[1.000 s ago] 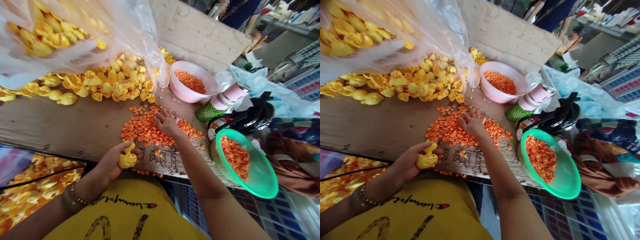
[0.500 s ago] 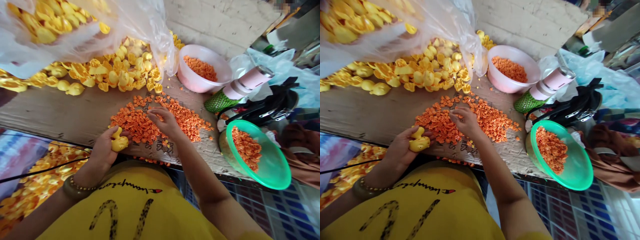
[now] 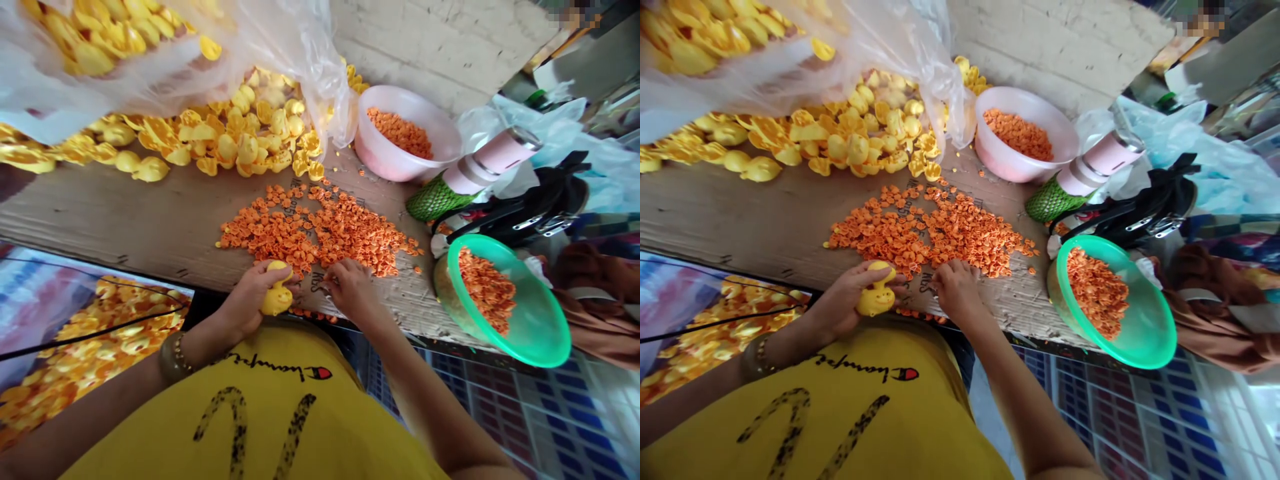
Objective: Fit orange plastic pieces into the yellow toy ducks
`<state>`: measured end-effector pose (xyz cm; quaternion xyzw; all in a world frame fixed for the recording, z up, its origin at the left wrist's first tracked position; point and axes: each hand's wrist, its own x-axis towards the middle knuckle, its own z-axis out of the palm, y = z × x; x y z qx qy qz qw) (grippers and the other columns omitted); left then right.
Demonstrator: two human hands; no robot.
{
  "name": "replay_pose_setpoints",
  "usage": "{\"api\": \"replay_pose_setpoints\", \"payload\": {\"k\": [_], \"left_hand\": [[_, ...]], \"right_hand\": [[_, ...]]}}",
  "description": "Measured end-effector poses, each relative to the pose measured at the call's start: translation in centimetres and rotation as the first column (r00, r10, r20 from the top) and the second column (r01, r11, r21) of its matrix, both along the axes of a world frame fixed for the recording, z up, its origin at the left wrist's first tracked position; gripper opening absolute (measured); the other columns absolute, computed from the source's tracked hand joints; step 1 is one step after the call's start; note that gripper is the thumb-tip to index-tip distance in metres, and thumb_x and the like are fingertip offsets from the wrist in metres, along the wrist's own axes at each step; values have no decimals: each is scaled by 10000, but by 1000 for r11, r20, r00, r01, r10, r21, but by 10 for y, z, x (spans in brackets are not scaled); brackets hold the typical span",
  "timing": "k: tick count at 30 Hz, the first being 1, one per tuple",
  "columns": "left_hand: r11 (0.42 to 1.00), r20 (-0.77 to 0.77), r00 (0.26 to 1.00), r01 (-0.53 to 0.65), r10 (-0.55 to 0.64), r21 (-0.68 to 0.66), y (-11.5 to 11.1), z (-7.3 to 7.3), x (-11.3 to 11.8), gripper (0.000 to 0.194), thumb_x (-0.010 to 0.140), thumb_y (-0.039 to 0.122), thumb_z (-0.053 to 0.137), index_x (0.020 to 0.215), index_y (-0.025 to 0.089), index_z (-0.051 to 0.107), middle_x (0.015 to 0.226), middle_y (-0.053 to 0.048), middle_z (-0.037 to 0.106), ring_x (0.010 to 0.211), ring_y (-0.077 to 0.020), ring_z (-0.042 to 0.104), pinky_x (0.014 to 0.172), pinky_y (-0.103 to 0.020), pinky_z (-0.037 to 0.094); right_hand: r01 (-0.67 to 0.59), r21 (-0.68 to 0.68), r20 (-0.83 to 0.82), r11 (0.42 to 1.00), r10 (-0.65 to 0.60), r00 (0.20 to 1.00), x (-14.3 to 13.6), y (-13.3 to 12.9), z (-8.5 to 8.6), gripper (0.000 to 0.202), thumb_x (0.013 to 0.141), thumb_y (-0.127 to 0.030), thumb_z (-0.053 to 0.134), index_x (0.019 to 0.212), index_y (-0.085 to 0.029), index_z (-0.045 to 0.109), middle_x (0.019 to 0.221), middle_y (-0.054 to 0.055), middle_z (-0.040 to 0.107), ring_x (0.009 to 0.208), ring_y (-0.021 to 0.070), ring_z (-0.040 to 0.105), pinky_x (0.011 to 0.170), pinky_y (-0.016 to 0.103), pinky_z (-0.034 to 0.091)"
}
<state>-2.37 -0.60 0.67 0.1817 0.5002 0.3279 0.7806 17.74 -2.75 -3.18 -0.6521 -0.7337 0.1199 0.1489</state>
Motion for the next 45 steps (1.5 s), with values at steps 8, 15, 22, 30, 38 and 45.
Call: {"api": "replay_pose_setpoints", "payload": {"k": [8,15,22,30,38,45], "left_hand": [[950,379,919,209,-110,-231,-9,1,1,211,849,320,590,821,113,615,722,-74,642,584,-154,635,588,-282,554],[966,447,880,235,-163,-109,-13,-2,2,158,737,47,638,889,87,618,712,-48,631,560,-118,621,551,-214,523],[998,144,988,63,-64,10,-16,8,7,271,609,53,744,808,132,577,711,-16,626,584,-118,606,574,-230,509],[921,-205,968,-59,148,384,-16,1,11,292,595,131,763,781,177,543,673,45,563,619,-96,528,581,-200,452],[965,-95,989,-89,116,245,-17,5,12,353,561,140,796,775,167,516,676,33,584,602,-101,547,577,-218,473],[995,29,995,-94,94,16,-10,7,8,206,646,144,707,782,150,553,660,-8,609,561,-131,584,543,-241,494]], "right_hand": [[-92,-100,-938,991,-63,340,-29,-18,24,140,771,-289,697,774,-221,575,808,-5,586,676,124,545,618,262,450],[-159,-75,-940,984,-17,341,-40,-29,25,90,726,-270,766,738,-244,681,1002,33,537,965,169,537,747,285,508],[-55,-207,-948,977,-187,258,-38,-34,18,261,659,-320,804,842,-232,640,950,17,587,794,137,578,702,278,517],[18,-413,-872,910,-401,281,-62,-35,18,316,681,-459,737,654,-175,603,619,-19,571,576,102,492,574,235,431],[-48,-499,-859,865,-486,159,-57,-35,22,198,659,-362,772,727,-183,721,670,-16,633,605,98,520,620,237,428],[-14,-516,-846,856,-507,164,-51,-37,17,96,702,-287,719,698,-191,716,584,-15,609,565,117,525,581,248,429]]}}
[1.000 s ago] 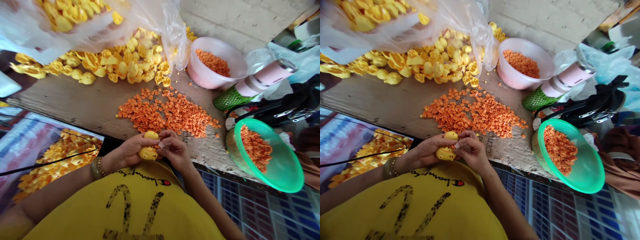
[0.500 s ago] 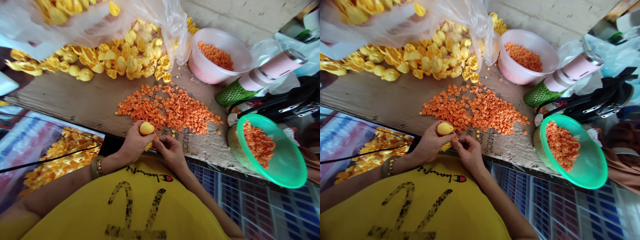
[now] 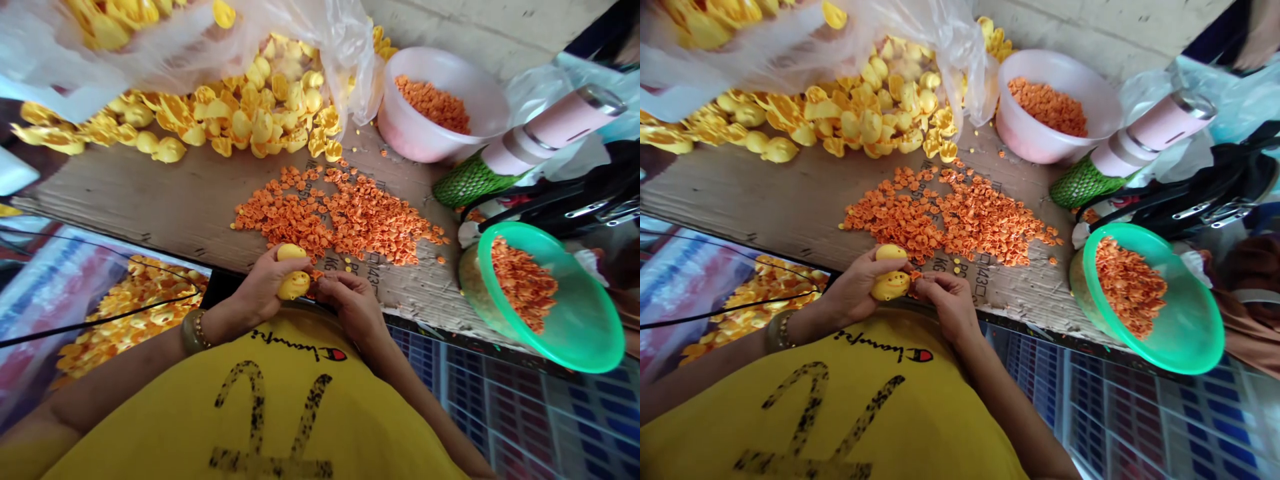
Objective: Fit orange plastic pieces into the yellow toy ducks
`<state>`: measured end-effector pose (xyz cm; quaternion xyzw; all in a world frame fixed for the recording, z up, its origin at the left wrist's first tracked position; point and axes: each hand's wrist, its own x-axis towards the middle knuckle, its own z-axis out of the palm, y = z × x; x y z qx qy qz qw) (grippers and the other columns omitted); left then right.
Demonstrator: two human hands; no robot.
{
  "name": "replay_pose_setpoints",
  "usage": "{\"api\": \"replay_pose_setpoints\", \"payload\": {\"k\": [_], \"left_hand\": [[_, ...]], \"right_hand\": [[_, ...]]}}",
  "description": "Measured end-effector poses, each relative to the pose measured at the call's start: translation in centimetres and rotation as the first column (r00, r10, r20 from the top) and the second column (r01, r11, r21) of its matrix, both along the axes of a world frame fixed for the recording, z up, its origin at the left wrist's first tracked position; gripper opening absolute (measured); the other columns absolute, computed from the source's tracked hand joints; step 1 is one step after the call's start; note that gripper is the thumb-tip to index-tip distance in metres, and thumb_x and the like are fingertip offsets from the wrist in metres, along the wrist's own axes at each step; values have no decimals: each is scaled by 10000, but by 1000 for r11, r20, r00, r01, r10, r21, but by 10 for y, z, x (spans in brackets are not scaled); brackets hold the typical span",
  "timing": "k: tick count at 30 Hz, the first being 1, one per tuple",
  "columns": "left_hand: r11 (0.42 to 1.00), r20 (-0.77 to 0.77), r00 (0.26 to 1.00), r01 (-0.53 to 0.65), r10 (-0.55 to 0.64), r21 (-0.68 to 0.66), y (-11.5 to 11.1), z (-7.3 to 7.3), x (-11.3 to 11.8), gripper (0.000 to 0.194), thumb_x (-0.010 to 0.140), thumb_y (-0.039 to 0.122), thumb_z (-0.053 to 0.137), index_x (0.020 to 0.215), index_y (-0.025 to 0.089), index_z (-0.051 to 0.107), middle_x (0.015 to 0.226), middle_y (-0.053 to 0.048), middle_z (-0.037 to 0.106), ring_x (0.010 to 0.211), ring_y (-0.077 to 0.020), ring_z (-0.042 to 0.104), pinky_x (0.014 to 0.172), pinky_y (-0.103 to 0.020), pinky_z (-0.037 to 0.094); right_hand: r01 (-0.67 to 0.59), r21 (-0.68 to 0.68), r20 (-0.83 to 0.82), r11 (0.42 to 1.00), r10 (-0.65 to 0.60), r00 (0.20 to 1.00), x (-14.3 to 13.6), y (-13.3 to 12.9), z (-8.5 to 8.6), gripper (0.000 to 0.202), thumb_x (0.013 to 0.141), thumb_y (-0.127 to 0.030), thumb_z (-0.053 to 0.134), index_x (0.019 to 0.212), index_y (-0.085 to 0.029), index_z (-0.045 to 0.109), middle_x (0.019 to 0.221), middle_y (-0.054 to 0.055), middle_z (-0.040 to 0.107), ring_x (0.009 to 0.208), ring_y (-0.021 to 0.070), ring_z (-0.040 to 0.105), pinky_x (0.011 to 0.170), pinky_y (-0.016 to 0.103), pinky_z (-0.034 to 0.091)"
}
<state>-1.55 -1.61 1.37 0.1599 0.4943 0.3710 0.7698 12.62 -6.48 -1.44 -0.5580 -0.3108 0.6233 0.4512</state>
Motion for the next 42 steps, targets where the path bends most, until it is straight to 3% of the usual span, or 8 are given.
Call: {"api": "replay_pose_setpoints", "payload": {"k": [2,6,12,30,33,36,39,42], "left_hand": [[990,83,996,-3,15,-143,6,-2,-3,78,743,206,598,752,132,572,647,-51,614,552,-154,593,545,-277,520],[946,176,981,-18,78,-323,16,-9,-7,209,829,244,438,720,129,574,639,-99,610,574,-210,625,540,-344,550],[930,155,986,-3,64,-368,16,-6,-5,221,830,233,419,696,131,562,604,-102,582,579,-226,628,542,-348,553],[966,109,994,29,-1,-258,10,5,-5,268,850,245,411,629,140,519,550,-59,532,463,-159,543,442,-265,459],[965,84,996,4,19,-261,11,5,-7,264,847,238,408,621,146,508,545,-52,526,462,-152,532,446,-260,455],[969,101,994,-20,46,-248,10,5,-9,239,830,227,426,632,137,528,551,-51,532,483,-153,543,473,-265,471],[978,73,995,-53,69,-203,8,6,-11,187,803,220,468,667,127,556,564,-50,552,505,-159,566,481,-259,470],[987,6,997,-71,73,-146,5,8,-10,166,788,238,515,682,121,567,584,-51,578,536,-158,588,524,-257,486]], "right_hand": [[-11,16,36,1000,11,999,2,-1,3,91,710,-280,706,697,-190,716,633,4,655,589,126,561,595,252,451],[-102,214,300,972,34,953,4,-5,13,98,746,-278,666,725,-191,703,731,38,697,657,151,616,616,269,485],[-392,466,682,793,-40,730,3,-4,21,134,792,-162,572,718,-175,682,709,52,661,655,137,609,603,248,482],[-705,114,966,700,87,243,-11,2,42,203,813,-168,513,637,-147,612,627,47,518,548,133,455,548,275,347],[-701,141,941,699,125,315,-9,4,38,179,813,-145,507,706,-138,651,700,76,571,617,153,517,589,275,397],[-672,233,800,703,255,543,0,6,35,194,857,-188,502,774,-167,676,784,70,645,714,159,588,667,265,452],[-531,227,629,816,293,720,6,5,32,260,909,-315,472,797,-184,666,716,28,656,643,138,586,590,234,437],[-465,129,657,876,275,702,2,4,30,352,921,-370,441,670,-176,594,558,-9,548,510,108,473,478,214,323]]}}
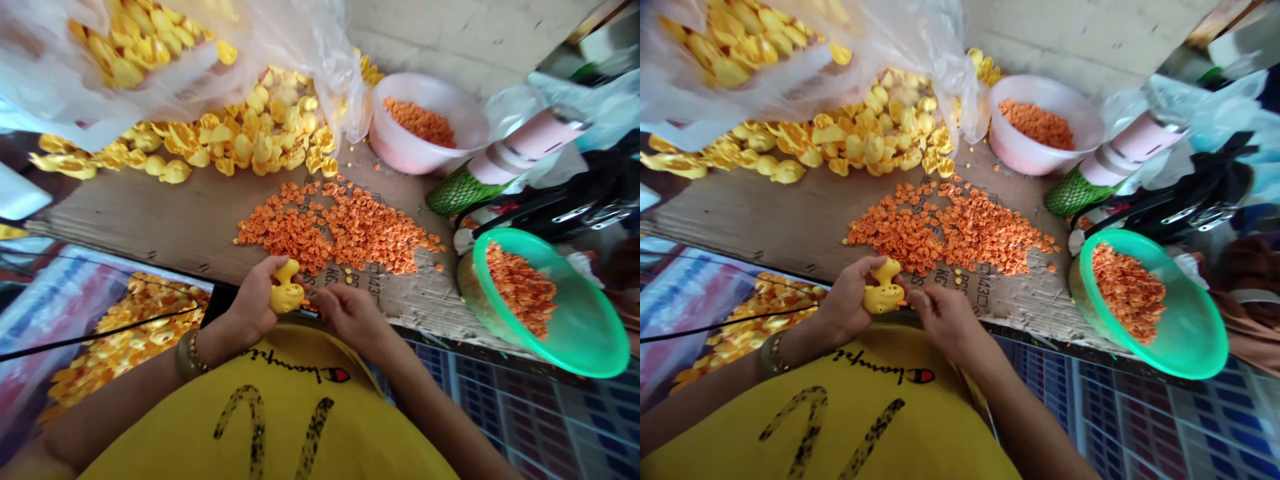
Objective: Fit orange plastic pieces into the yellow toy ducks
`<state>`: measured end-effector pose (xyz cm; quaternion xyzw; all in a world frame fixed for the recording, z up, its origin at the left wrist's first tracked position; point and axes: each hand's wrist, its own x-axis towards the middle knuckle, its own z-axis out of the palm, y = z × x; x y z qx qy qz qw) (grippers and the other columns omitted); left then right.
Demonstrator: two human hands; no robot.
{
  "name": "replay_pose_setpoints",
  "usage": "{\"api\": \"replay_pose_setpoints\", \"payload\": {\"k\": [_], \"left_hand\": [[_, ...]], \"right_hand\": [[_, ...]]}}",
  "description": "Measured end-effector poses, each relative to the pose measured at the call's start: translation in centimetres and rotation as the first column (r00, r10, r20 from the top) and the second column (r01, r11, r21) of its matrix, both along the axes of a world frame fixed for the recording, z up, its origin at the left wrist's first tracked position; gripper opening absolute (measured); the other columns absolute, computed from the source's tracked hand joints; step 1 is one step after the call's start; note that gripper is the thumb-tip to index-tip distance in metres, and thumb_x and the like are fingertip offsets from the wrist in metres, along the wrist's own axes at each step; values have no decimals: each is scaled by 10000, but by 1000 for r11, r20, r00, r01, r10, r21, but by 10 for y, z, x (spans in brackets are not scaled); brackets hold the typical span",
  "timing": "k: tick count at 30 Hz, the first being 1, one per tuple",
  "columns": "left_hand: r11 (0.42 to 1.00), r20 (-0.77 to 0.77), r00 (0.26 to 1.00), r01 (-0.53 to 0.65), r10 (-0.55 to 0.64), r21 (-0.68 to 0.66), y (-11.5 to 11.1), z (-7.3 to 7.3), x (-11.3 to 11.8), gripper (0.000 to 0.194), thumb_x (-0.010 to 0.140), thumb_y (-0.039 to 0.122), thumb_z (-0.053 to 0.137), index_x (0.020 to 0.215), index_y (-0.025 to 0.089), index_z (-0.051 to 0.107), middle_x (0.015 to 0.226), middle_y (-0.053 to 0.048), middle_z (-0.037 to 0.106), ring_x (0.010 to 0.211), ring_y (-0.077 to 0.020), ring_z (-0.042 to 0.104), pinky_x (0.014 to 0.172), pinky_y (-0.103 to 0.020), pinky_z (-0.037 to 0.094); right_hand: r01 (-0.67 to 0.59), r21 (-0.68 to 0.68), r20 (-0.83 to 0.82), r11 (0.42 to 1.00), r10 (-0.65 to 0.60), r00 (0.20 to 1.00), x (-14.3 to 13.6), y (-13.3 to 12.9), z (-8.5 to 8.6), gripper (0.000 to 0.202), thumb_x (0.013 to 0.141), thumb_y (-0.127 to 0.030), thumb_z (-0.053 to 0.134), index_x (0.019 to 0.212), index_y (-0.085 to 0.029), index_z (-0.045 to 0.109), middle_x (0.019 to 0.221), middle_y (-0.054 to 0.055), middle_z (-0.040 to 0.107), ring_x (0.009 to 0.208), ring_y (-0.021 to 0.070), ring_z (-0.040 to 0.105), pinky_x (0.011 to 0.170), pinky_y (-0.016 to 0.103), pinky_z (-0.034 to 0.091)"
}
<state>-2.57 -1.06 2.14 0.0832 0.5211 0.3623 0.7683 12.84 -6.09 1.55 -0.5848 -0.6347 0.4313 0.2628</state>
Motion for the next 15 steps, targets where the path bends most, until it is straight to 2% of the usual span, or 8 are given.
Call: {"api": "replay_pose_setpoints", "payload": {"k": [4,9,11,15], "left_hand": [[985,-58,997,56,-48,160,-4,3,4,205,738,327,635,712,143,549,608,-31,606,548,-151,594,529,-241,477],[947,-116,991,95,-61,307,-9,8,7,274,702,374,694,747,169,517,602,-21,632,539,-147,591,490,-218,440],[936,-120,990,110,-73,334,-11,8,7,269,708,369,693,762,171,520,594,-19,636,544,-141,588,495,-211,439],[927,-124,985,155,-119,342,-11,7,8,257,722,363,674,740,166,510,583,-21,630,527,-132,570,491,-210,440]], "right_hand": [[-132,-38,37,990,134,990,-10,0,0,323,925,-313,417,645,-179,501,581,-18,507,530,95,422,499,211,284],[-176,-211,-117,961,154,981,-11,-4,-3,333,945,-331,350,657,-185,433,619,-15,478,563,95,412,534,207,322],[-182,-199,-161,963,151,975,-11,-6,-7,340,944,-333,340,638,-192,391,587,-30,423,539,89,370,515,207,301],[-184,-103,-142,977,169,975,-13,-8,-13,328,932,-296,357,619,-199,353,550,-47,378,499,79,333,493,212,258]]}}
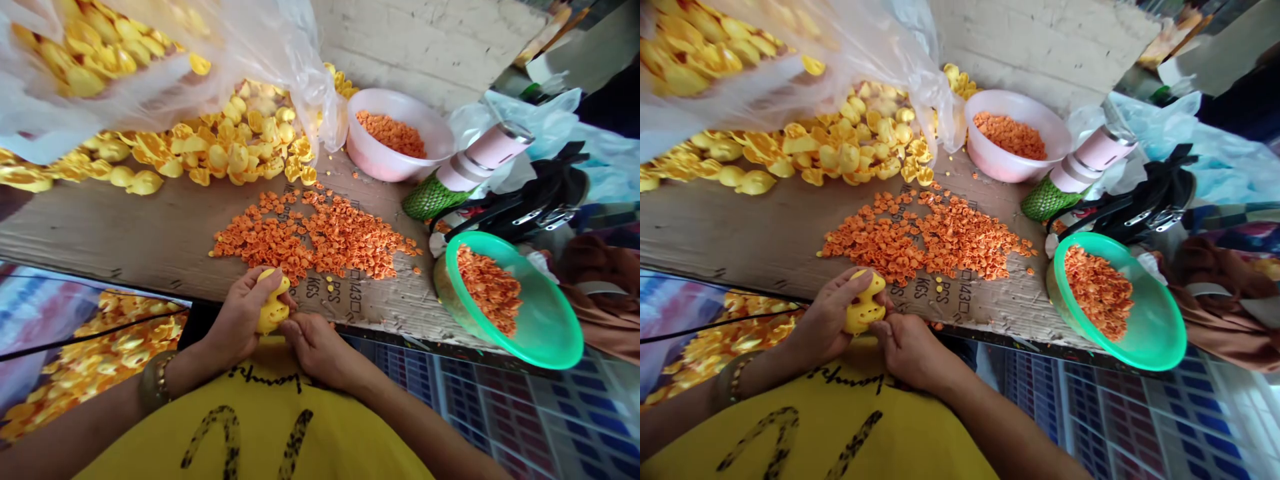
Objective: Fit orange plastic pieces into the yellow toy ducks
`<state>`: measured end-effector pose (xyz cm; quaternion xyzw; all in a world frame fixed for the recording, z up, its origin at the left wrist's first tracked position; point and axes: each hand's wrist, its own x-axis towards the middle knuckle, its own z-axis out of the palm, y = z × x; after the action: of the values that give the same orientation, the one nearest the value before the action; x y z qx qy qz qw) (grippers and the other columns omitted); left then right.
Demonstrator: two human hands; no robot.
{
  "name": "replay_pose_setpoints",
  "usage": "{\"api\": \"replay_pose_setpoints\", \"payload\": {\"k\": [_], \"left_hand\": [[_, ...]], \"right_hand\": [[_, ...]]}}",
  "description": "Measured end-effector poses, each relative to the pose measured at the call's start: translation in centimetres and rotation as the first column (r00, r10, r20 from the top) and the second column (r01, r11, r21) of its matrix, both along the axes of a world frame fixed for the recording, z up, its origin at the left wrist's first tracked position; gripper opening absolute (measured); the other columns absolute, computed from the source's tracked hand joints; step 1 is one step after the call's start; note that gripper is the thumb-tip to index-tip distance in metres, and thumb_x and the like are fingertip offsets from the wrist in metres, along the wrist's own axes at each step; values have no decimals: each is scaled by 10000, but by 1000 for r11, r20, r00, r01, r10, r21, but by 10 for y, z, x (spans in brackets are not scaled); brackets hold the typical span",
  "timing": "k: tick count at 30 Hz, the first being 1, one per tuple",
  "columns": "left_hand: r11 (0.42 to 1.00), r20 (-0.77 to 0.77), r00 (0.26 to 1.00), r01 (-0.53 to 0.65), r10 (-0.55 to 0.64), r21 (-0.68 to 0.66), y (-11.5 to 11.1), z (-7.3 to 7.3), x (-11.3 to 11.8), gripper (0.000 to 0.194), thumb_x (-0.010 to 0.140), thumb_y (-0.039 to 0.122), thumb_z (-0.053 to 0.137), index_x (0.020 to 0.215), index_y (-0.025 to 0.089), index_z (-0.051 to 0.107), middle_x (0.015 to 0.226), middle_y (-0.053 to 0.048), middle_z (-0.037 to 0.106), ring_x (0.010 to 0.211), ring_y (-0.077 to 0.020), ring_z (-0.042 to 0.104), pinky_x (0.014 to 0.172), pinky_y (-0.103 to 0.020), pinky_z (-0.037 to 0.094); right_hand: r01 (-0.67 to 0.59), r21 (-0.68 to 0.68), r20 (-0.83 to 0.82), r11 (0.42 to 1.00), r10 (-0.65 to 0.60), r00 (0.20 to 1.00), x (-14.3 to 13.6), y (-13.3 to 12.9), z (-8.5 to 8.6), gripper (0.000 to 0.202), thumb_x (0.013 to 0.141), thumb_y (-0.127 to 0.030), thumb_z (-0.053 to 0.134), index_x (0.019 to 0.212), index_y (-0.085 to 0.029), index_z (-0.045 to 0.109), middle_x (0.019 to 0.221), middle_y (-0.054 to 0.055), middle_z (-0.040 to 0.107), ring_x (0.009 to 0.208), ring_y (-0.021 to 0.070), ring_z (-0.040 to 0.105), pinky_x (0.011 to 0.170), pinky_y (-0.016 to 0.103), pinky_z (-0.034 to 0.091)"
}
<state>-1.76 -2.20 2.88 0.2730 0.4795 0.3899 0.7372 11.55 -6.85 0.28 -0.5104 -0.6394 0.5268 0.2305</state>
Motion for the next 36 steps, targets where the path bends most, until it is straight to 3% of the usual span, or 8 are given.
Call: {"api": "replay_pose_setpoints", "payload": {"k": [9,11,14,19,24,27,32,36], "left_hand": [[980,43,999,19,-11,-198,9,6,8,189,786,322,556,862,149,569,623,-73,657,542,-174,611,487,-243,471],[959,73,997,15,6,-285,12,3,6,194,819,282,477,891,134,579,670,-113,679,589,-207,647,519,-281,502],[940,78,997,30,-4,-340,15,-4,3,168,825,242,484,894,119,576,731,-153,698,670,-239,682,563,-300,525],[917,102,992,109,-75,-385,14,-9,2,198,856,279,513,946,118,584,806,-167,706,703,-252,693,534,-293,530],[898,171,983,137,-71,-419,16,-8,2,252,878,280,475,877,78,625,745,-147,683,599,-204,662,551,-308,549],[902,222,973,146,-58,-406,17,-11,0,279,879,288,465,884,65,634,772,-164,687,610,-223,669,541,-326,553],[903,227,974,105,-8,-416,16,-16,-2,232,858,269,482,857,86,625,747,-146,686,591,-228,670,522,-333,556],[909,227,974,90,5,-407,15,-17,2,236,872,265,465,831,97,627,720,-117,680,547,-192,649,461,-274,517]], "right_hand": [[-15,-109,-60,994,9,998,27,4,10,373,943,-362,363,625,-185,448,563,-42,432,502,78,367,477,201,304],[166,-9,28,986,-165,986,53,15,2,351,912,-387,442,641,-181,528,579,-26,503,527,96,436,500,215,344],[506,341,161,792,-580,799,88,34,-22,197,834,-347,575,739,-184,633,723,33,646,670,156,573,645,279,448],[315,530,391,787,-557,733,100,50,-52,112,806,-256,599,767,-191,682,846,80,670,818,206,613,764,332,476],[129,528,551,840,-454,700,91,47,-51,87,792,-170,551,751,-169,628,782,90,639,793,228,586,765,353,446],[220,527,430,821,-481,764,88,44,-42,101,778,-143,512,786,-170,609,766,80,633,765,218,573,755,355,438],[602,177,-135,779,-586,799,57,27,-12,192,876,-358,534,944,-199,617,713,-9,560,626,124,495,613,250,421],[538,-237,-430,809,-584,689,21,12,1,266,795,-455,660,860,-207,588,691,-36,550,589,93,503,584,224,450]]}}
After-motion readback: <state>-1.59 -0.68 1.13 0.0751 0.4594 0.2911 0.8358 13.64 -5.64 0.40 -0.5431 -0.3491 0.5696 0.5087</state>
